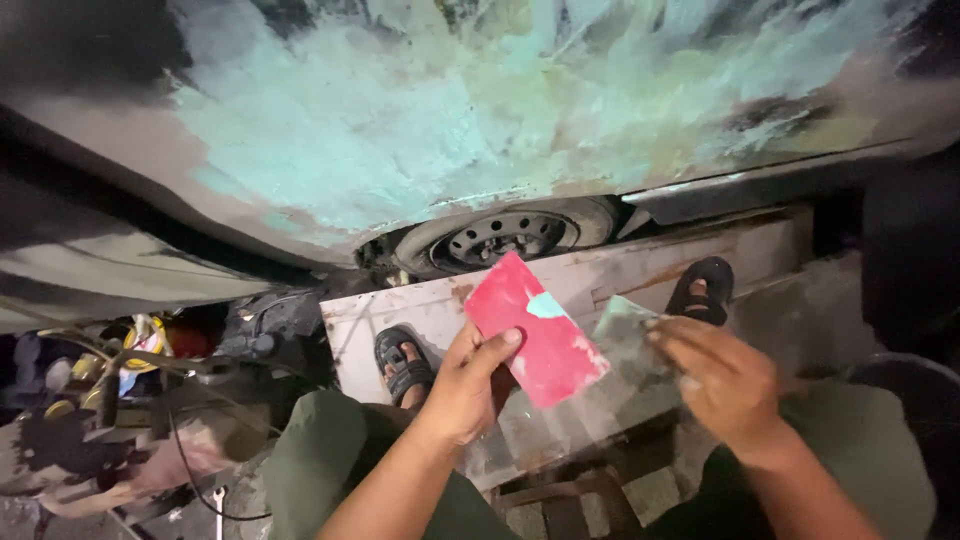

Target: The person applies a light-colored body filler to a car's wheel arch using a metal scraper and a pink sanding block. They repeatedly transfer the filler from the scraper to the sanding block and then spread it onto the car's surface, smoothing the area around the wheel well.

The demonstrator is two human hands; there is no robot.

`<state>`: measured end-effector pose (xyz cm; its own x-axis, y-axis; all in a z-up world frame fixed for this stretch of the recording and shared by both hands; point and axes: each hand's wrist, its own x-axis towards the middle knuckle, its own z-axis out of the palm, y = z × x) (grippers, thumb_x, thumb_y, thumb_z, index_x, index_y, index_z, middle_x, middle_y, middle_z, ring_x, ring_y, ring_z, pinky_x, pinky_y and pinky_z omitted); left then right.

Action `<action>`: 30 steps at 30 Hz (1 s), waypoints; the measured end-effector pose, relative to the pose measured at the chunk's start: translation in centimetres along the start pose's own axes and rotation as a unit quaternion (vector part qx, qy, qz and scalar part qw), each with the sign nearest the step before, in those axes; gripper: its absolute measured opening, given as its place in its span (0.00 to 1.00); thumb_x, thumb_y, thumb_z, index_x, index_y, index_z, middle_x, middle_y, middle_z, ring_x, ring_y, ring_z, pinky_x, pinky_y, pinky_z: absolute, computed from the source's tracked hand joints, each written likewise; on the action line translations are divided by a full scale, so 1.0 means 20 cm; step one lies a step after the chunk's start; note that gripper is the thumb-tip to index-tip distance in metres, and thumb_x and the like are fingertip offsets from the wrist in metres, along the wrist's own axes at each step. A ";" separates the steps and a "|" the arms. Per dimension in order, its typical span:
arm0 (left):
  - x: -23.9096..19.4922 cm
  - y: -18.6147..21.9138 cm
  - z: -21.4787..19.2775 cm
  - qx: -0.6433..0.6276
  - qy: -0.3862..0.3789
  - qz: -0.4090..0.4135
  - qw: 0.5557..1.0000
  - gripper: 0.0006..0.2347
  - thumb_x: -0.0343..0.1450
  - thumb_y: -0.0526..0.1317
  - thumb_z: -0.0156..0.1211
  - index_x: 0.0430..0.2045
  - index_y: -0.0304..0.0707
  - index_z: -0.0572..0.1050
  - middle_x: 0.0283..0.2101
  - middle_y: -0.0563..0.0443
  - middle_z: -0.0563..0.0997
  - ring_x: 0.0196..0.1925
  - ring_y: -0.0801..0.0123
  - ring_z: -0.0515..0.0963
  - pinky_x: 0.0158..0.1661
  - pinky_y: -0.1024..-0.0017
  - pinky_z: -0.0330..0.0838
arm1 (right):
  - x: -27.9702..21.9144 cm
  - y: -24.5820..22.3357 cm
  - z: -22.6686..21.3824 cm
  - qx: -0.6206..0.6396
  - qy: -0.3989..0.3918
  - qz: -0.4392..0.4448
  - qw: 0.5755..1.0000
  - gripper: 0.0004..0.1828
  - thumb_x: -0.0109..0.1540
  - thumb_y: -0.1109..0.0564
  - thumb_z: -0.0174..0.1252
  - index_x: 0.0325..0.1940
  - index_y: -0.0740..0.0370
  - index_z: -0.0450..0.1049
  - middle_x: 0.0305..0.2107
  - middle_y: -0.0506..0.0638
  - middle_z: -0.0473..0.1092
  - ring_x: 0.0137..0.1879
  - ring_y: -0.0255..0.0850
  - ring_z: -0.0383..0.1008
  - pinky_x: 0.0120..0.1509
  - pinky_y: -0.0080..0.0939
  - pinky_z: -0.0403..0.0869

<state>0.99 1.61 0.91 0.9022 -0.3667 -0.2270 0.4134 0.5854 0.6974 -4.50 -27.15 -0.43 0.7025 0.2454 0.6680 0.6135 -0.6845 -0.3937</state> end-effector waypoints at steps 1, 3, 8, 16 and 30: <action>-0.01 0.06 0.02 0.001 0.001 0.002 1.000 0.15 0.70 0.40 0.64 0.48 0.38 0.70 0.42 0.47 0.79 0.46 0.59 0.81 0.46 0.62 0.75 | -0.04 0.03 0.01 0.001 0.001 -0.002 1.000 0.14 0.65 0.69 0.48 0.49 0.70 0.78 0.48 0.65 0.76 0.54 0.54 0.81 0.63 0.48 0.80; -0.04 0.16 0.07 0.282 -0.059 0.111 0.951 0.14 0.77 0.47 0.50 0.49 0.37 0.73 0.44 0.51 0.79 0.46 0.65 0.80 0.43 0.66 0.80 | -0.13 0.08 0.03 -0.063 0.031 0.263 0.962 0.16 0.69 0.47 0.54 0.52 0.55 0.82 0.13 0.42 0.59 0.22 0.33 0.56 0.31 0.39 0.57; -0.02 0.04 -0.01 0.605 0.000 0.132 0.785 0.15 0.79 0.51 0.42 0.32 0.39 0.67 0.26 0.49 0.69 0.24 0.61 0.68 0.26 0.62 0.58 | 0.05 -0.14 0.07 0.246 0.087 0.563 0.784 0.12 0.67 0.49 0.59 0.46 0.59 0.74 0.22 0.43 0.62 0.25 0.32 0.55 0.26 0.35 0.55; -0.02 -0.07 0.09 0.728 -0.120 0.357 0.574 0.16 0.73 0.28 0.56 0.56 0.25 0.68 0.52 0.33 0.78 0.48 0.46 0.77 0.49 0.57 0.75 | 0.04 -0.12 0.24 0.442 0.147 0.615 0.636 0.15 0.64 0.54 0.65 0.31 0.53 0.64 0.16 0.42 0.54 0.24 0.32 0.55 0.34 0.36 0.55; 0.04 -0.16 -0.11 0.890 -0.113 0.173 0.406 0.13 0.69 0.31 0.51 0.48 0.31 0.72 0.32 0.45 0.78 0.37 0.56 0.79 0.34 0.68 0.79 | -0.06 -0.06 0.24 0.530 0.193 0.566 0.602 0.08 0.63 0.65 0.64 0.32 0.65 0.72 0.15 0.50 0.71 0.21 0.40 0.78 0.32 0.36 0.79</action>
<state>0.57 1.04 -3.03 0.7511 -0.6598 0.0219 -0.6587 -0.7468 0.0917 -4.28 -23.36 -3.72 0.8756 -0.2843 -0.3905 -0.1500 0.6085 -0.7793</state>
